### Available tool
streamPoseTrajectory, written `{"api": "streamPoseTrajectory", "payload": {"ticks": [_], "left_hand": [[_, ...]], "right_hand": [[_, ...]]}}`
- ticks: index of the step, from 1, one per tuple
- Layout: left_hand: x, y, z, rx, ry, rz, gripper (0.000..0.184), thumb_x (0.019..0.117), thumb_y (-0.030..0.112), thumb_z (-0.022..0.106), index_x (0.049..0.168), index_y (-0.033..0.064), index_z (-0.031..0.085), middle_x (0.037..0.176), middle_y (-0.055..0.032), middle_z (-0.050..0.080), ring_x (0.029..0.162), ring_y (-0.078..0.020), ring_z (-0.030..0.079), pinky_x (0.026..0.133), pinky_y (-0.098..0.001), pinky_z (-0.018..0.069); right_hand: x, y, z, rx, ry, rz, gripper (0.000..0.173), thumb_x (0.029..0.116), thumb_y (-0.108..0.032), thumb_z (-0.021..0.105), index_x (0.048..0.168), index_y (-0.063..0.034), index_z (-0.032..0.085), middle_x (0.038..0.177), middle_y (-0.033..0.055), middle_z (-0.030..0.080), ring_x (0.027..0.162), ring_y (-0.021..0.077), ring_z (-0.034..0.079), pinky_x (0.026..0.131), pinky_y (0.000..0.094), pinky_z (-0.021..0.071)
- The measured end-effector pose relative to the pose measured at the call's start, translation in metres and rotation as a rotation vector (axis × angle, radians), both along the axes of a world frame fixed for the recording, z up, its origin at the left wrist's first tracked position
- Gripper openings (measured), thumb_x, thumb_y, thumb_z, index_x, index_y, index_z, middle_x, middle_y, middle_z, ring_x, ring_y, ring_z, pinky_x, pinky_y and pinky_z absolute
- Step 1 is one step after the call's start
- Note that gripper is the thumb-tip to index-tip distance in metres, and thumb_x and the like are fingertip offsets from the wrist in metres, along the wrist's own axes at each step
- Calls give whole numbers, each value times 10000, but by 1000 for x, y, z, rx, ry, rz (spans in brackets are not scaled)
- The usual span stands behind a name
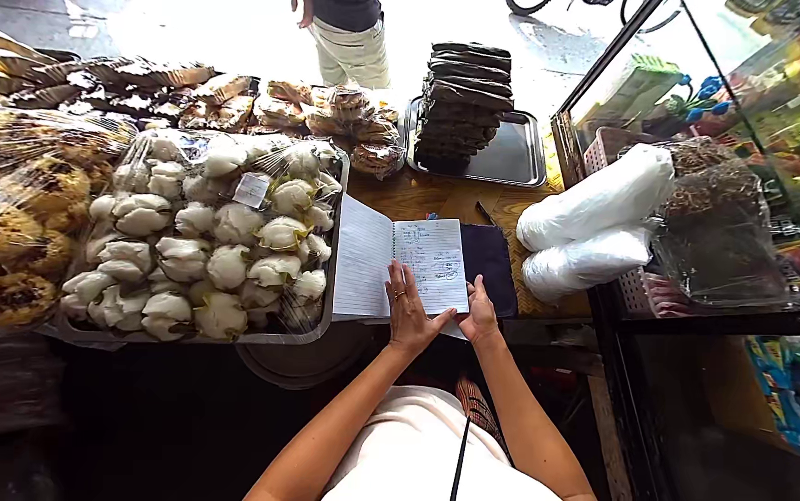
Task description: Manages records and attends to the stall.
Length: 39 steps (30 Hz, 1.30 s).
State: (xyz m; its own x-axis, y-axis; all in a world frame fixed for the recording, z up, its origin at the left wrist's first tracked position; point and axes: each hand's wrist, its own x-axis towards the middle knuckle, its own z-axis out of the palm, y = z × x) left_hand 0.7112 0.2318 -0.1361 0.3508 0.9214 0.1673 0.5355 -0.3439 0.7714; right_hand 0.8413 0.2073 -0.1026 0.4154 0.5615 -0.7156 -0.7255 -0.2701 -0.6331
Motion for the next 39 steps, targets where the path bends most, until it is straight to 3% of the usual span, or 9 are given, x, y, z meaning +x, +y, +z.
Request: {"api": "streamPoseTrajectory", "payload": {"ticks": [7,13,16,20,24,28,31,34,39], "left_hand": [[28,13,8,-286,299,-17,1461,680,751,762,1570,-158,42,1653,-362,-67,1569,-444,-84,1241,-597,-52],[28,11,2,-268,298,-7,1434,694,754,746,1559,-177,80,1648,-376,-24,1569,-454,-47,1244,-590,-55],[24,13,2,-257,182,13,1152,819,521,785,1563,-140,205,1653,-365,42,1569,-463,32,1261,-569,19],[-5,20,1,-146,-281,245,386,908,-110,551,1286,-126,629,1517,-360,419,1402,-477,453,1156,-514,387],[-42,-5,8,189,-314,339,601,957,21,494,1490,-189,310,1571,-390,292,1487,-412,340,1217,-408,301],[-35,-25,21,605,-194,-51,393,1093,295,425,1477,211,413,1620,-25,334,1540,-112,240,1269,-400,138],[-11,-16,20,423,-190,-334,366,1008,150,514,1311,-2,656,1405,-255,597,1369,-371,543,1175,-536,365],[3,-5,14,323,-96,-417,251,934,85,639,1139,6,762,1246,-217,705,1171,-387,680,1036,-500,519],[-11,4,5,219,153,-375,536,865,265,791,1299,-27,673,1379,-275,612,1290,-466,587,1098,-724,351]], "right_hand": [[-2,1,6,-8,-10,-2,642,1114,-508,169,1354,-16,504,1116,152,646,950,200,659,789,352,556],[-2,1,5,6,11,-7,649,1113,-512,156,1337,-15,508,1110,161,651,963,220,664,799,372,561],[0,0,4,15,10,21,668,1110,-519,137,1370,-16,492,1149,171,649,997,232,661,826,385,562],[1,1,5,10,4,42,670,1109,-521,135,1363,-20,501,1127,166,664,966,232,678,796,378,571],[2,0,4,-4,18,25,609,1119,-487,201,1360,-19,507,1147,163,659,983,228,676,809,378,575],[1,1,6,-22,12,29,603,1119,-484,215,1380,-21,500,1162,165,660,993,225,673,819,379,570],[1,0,5,10,-11,32,604,1124,-470,198,1352,-5,509,1105,152,670,952,201,680,795,360,575],[0,0,5,50,-16,11,586,1131,-441,194,1319,8,519,1064,134,665,922,170,668,798,326,565],[2,-1,12,20,-19,58,593,1128,-453,197,1372,0,493,1109,162,667,933,203,684,788,354,579]]}}
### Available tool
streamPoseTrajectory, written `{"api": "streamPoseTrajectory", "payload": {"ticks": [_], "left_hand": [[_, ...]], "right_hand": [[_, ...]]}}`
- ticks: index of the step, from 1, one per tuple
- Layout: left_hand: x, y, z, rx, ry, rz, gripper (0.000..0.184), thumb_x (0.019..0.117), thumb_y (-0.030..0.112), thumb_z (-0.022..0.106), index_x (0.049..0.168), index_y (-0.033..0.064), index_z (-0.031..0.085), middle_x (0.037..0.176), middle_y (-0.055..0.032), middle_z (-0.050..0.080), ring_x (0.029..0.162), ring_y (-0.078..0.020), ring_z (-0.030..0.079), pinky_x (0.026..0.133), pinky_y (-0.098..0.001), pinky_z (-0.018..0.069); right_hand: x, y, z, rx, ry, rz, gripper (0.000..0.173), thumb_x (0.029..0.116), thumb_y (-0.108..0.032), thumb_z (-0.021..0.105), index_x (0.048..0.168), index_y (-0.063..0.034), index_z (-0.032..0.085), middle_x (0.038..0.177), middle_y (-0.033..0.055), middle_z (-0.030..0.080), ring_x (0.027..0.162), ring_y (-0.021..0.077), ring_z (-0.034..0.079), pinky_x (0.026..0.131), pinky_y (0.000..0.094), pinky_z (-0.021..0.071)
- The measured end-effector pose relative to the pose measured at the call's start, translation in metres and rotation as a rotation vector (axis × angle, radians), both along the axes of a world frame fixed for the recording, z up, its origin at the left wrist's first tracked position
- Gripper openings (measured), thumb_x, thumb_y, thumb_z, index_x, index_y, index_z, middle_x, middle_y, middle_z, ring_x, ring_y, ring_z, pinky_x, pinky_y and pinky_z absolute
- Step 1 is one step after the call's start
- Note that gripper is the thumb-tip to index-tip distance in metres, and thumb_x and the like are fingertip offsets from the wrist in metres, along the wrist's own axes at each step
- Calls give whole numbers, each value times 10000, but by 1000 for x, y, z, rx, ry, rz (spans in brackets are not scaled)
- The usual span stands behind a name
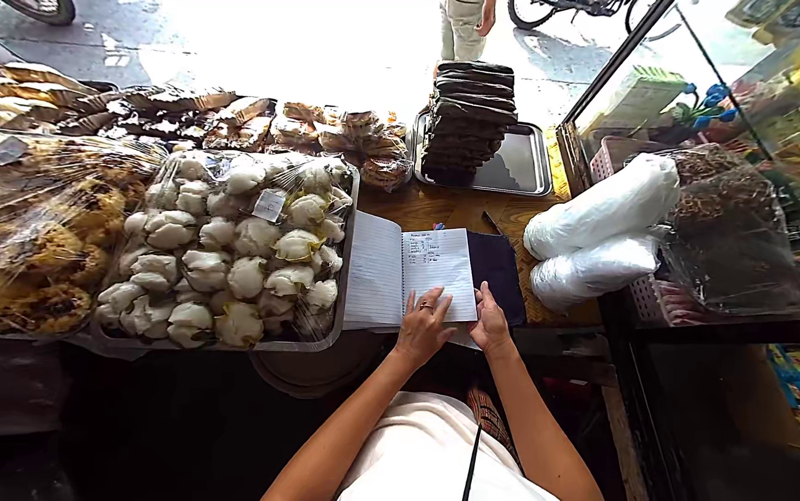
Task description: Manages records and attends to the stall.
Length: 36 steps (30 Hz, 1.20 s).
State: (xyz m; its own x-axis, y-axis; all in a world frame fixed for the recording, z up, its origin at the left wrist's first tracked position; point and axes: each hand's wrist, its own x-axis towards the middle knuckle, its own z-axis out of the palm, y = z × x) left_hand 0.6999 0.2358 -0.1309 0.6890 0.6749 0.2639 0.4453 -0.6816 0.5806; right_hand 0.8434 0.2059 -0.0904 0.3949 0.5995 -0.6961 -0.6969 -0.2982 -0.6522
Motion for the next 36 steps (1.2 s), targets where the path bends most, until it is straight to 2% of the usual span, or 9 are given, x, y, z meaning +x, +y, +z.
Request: {"api": "streamPoseTrajectory", "payload": {"ticks": [2,8,13,15,18,21,26,30,36], "left_hand": [[-13,6,-9,-40,71,62,685,860,352,791,1376,-58,604,1455,-317,529,1384,-505,480,1117,-793,218],[-25,12,-12,-117,100,81,620,888,274,767,1389,-50,598,1487,-328,490,1419,-513,429,1130,-790,183],[-2,9,-5,119,-136,4,247,899,155,713,1098,28,786,1147,-178,748,1067,-385,722,977,-581,527],[4,10,-1,86,-181,-17,194,939,120,661,1042,30,799,1069,-155,767,1000,-346,741,921,-507,562],[4,13,1,-286,-299,41,190,962,60,631,1016,-36,785,1068,-202,754,1020,-327,730,938,-485,548],[0,24,7,-754,-476,212,117,943,11,658,950,-68,743,954,-112,729,909,-81,672,874,-256,540],[-9,30,16,-1046,-708,435,119,980,-19,608,905,-3,699,767,50,707,709,22,633,702,-182,528],[-19,26,16,-1131,-852,485,201,1007,-32,541,876,49,670,768,51,714,714,-25,667,733,-225,573],[-17,25,12,-1172,-914,472,185,930,-112,606,858,54,640,788,16,738,735,-56,700,730,-243,596]], "right_hand": [[1,-1,1,-3,-2,9,593,1128,-451,202,1401,-2,475,1152,171,655,969,213,679,809,354,575],[0,-1,3,-18,-41,29,603,1129,-446,188,1429,-2,464,1175,182,652,971,219,680,801,347,572],[-3,1,10,-11,-84,41,600,1133,-432,191,1351,22,517,1032,160,683,834,194,690,714,327,579],[-3,1,11,-20,-70,38,593,1133,-437,195,1352,21,501,1003,150,679,812,183,689,706,317,581],[-1,1,9,-33,-70,85,623,1130,-451,167,1387,27,473,1075,177,678,900,213,691,775,347,568],[7,-4,9,-51,-273,232,644,1139,-403,141,1435,57,480,1213,219,683,1029,243,687,858,360,534],[69,-39,-17,-354,-1248,289,432,1041,-271,589,1313,61,638,1230,309,649,1150,448,633,1029,559,470],[77,-61,-21,-577,-1160,461,723,935,-362,749,1462,60,491,1448,387,453,1354,520,457,1150,567,359],[73,-51,-36,-514,-1022,358,442,949,-167,728,1275,108,609,1235,314,641,1197,432,607,1075,537,429]]}}
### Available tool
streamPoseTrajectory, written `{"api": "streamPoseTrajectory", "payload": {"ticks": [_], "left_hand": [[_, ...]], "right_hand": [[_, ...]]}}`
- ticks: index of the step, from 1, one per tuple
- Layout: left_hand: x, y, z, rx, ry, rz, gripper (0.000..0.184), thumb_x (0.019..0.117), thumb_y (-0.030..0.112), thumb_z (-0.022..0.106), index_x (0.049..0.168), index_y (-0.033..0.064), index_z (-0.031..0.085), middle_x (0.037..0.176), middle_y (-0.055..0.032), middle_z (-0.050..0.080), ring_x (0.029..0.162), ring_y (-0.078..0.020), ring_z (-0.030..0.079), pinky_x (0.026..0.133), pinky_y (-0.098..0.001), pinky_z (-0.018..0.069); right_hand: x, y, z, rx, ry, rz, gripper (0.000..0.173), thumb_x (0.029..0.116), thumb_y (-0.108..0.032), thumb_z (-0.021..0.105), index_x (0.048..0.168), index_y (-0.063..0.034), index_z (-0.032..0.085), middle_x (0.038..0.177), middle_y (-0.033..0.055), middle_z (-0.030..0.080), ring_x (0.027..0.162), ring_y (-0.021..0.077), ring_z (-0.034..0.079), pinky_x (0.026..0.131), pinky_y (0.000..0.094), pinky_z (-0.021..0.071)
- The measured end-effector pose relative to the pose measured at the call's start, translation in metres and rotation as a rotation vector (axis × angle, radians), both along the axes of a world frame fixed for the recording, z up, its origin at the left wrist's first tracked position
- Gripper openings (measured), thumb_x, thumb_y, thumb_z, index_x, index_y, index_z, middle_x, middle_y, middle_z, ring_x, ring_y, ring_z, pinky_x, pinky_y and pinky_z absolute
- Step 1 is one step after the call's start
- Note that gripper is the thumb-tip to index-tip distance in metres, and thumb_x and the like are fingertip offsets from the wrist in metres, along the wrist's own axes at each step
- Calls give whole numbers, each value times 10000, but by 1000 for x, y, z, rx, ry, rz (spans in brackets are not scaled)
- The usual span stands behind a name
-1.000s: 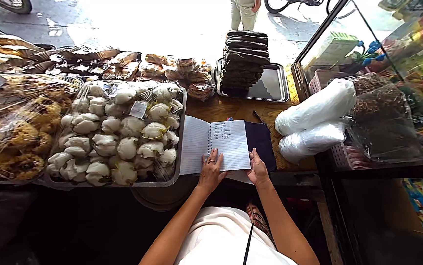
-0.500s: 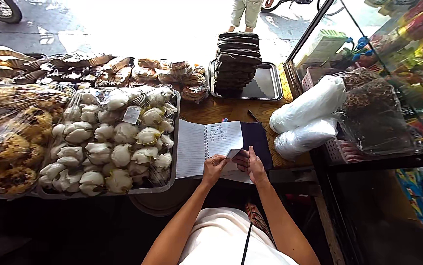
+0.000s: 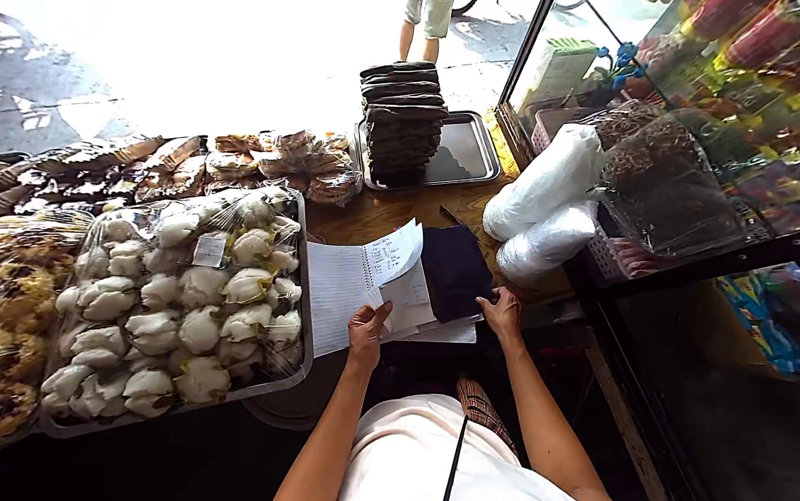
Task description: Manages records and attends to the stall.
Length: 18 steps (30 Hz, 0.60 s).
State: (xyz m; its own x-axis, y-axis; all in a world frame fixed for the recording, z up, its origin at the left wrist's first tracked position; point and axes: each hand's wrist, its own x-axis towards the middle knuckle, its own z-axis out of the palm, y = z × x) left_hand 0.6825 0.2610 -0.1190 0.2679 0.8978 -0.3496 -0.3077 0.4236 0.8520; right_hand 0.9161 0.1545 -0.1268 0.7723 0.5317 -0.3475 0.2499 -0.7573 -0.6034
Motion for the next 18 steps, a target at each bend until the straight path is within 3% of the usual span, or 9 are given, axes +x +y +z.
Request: {"api": "streamPoseTrajectory", "payload": {"ticks": [2,3,5,6,7,9,11,14,18], "left_hand": [[5,0,1,33,-9,-14,165,897,-142,618,964,3,657,849,-1,760,804,-66,725,781,-262,610],[6,0,3,36,-9,-10,174,894,-145,613,984,1,643,852,5,757,808,-60,722,781,-256,608],[4,-1,7,29,-33,21,181,918,-131,585,1028,11,603,870,16,747,822,-51,717,796,-247,602],[0,-3,10,31,-43,40,181,930,-119,571,1058,7,589,890,12,742,839,-55,714,811,-254,600],[-5,-5,13,48,-34,60,191,929,-108,572,1084,3,579,906,11,740,853,-55,713,823,-258,599],[-15,-12,20,145,39,104,194,905,-96,609,1078,-11,584,900,21,737,855,-43,711,830,-253,602],[-21,-21,27,274,135,173,159,880,-87,625,1001,8,585,844,64,716,807,-5,698,794,-216,600],[-22,-26,28,335,202,294,151,900,-79,622,1030,-29,565,841,59,698,796,14,689,775,-191,594],[-19,-27,23,370,237,353,124,906,-58,608,1012,-39,547,850,46,668,795,23,672,763,-179,584]], "right_hand": [[4,1,1,155,42,-61,357,958,-123,702,1204,127,636,1199,327,637,1168,417,605,1052,523,440],[2,1,3,301,58,-130,319,952,-92,696,1165,138,637,1133,304,653,1088,356,629,999,473,476],[-9,2,14,570,95,-227,215,955,-45,660,1091,113,610,937,154,637,842,126,606,803,279,507],[-17,2,19,676,62,-221,174,941,-31,645,1048,98,599,872,91,619,769,44,589,735,205,500],[-26,3,22,753,-11,-183,173,922,-29,636,1026,105,600,877,85,629,778,24,597,731,183,499],[-46,4,21,829,-239,-27,217,894,-53,636,992,140,626,1042,213,696,958,158,684,847,262,547],[-63,9,9,863,-459,183,194,883,-88,650,911,103,655,1154,293,689,1079,333,699,915,372,567],[-91,23,-8,857,-573,426,157,893,-132,683,858,19,711,1188,273,700,1106,427,684,994,516,522],[-117,39,-28,783,-593,673,90,868,-91,680,884,-35,749,1213,204,722,1112,386,706,1024,631,467]]}}
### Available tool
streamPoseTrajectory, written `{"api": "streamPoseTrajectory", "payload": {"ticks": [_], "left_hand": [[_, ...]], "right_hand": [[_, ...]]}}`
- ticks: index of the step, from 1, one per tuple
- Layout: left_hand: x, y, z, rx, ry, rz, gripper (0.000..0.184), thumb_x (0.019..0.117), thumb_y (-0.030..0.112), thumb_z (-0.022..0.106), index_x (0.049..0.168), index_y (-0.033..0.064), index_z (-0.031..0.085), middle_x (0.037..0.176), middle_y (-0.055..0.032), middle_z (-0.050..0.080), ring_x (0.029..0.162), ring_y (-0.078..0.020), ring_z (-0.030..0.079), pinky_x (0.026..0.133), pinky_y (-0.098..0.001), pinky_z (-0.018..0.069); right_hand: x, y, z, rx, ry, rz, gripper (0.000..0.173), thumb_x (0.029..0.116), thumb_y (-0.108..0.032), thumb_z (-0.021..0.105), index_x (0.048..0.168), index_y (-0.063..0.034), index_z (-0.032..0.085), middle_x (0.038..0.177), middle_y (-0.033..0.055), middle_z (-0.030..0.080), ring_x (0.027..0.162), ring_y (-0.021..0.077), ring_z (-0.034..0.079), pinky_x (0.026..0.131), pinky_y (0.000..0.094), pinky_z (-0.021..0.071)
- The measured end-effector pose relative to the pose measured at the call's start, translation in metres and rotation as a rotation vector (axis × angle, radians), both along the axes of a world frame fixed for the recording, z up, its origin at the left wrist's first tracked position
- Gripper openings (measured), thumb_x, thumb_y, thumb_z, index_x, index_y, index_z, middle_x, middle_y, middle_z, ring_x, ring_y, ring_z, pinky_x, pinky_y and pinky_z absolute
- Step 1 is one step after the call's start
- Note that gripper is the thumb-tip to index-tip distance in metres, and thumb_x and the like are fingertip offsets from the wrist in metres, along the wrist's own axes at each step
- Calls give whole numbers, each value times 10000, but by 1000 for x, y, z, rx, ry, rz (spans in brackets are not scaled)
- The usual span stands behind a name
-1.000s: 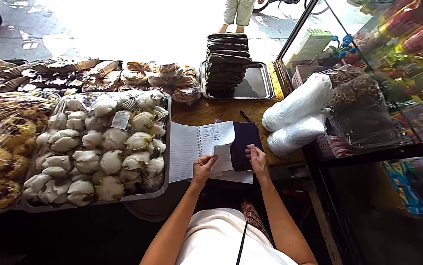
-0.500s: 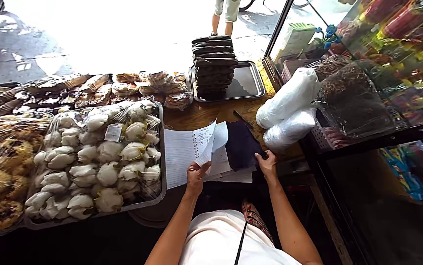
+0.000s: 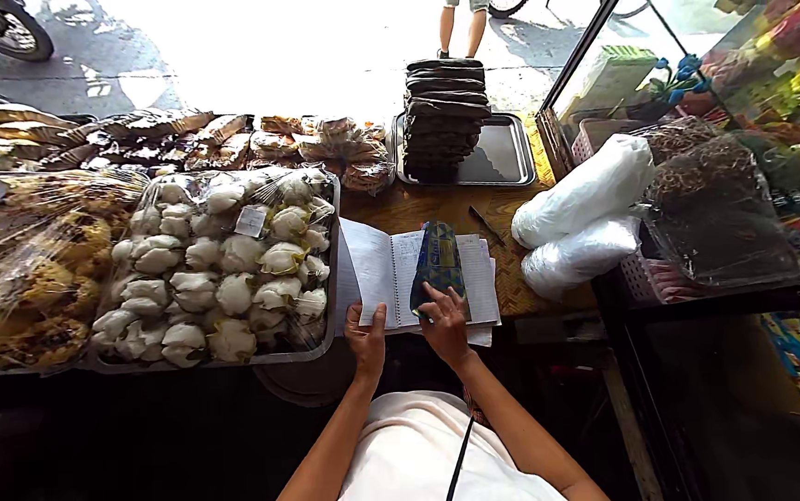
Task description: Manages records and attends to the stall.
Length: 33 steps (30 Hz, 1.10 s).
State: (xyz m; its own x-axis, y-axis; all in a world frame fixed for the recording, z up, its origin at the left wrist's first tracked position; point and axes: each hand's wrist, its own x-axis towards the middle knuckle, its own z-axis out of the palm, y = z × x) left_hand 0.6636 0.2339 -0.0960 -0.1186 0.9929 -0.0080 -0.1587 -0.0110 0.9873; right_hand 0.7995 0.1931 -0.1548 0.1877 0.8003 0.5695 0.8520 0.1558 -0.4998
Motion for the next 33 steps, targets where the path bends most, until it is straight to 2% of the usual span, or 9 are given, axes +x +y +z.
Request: {"api": "streamPoseTrajectory", "payload": {"ticks": [2,4,6,8,14,19,27,30,33], "left_hand": [[2,-1,-3,45,16,-25,118,901,-46,608,993,-48,535,907,12,647,832,16,660,777,-176,579],[4,-3,-9,69,101,-84,334,887,-5,641,1149,-142,485,1012,-84,634,910,-2,660,832,-169,564],[6,-4,-24,74,266,-152,589,895,64,685,1329,-223,408,1149,-238,630,1037,-94,665,935,-202,534],[11,-6,-35,87,455,-157,569,913,99,697,1300,-257,477,1176,-338,649,1100,-229,675,999,-284,510],[22,-1,-47,104,667,-179,417,923,148,713,1141,-203,652,1112,-343,692,1109,-405,683,1035,-474,497],[22,2,-45,11,581,-222,404,914,87,720,1163,-214,619,1130,-335,678,1115,-350,668,1040,-410,492],[18,-1,-52,81,714,-267,360,910,55,672,1132,-226,638,1143,-382,664,1144,-474,648,1060,-499,471],[18,-1,-48,22,729,-302,367,929,57,658,1157,-228,626,1179,-396,644,1190,-482,620,1092,-499,440],[17,-2,-49,55,757,-290,367,936,63,654,1155,-230,627,1174,-399,647,1182,-493,627,1083,-514,450]], "right_hand": [[-4,3,-6,-50,-38,26,85,869,-79,685,887,-36,756,1221,191,725,1124,380,707,1021,681,440],[-4,3,-9,-80,-61,37,97,885,-78,675,893,-28,758,1229,183,725,1129,376,707,1024,711,416],[-2,3,-12,-75,-84,53,111,897,-72,656,890,-31,759,1224,162,733,1126,357,713,1028,703,416],[0,2,-14,-63,-86,98,131,907,-51,634,895,-27,762,1221,148,738,1130,343,715,1037,693,416],[9,-1,-23,-4,-82,235,192,947,-37,576,943,-21,767,1153,131,763,1145,316,712,1070,624,437],[11,1,-27,-24,-58,296,220,985,-92,567,968,12,761,1169,162,753,1181,351,691,1079,629,437],[13,-3,-21,-56,142,409,309,882,-232,622,976,59,667,1244,300,673,1242,436,631,1124,574,411],[21,5,-1,-108,198,412,335,871,-220,598,1018,78,644,1243,295,654,1145,379,682,947,437,565],[35,39,25,-195,107,213,222,898,-37,600,1051,79,711,1220,262,683,1044,399,714,823,497,599]]}}
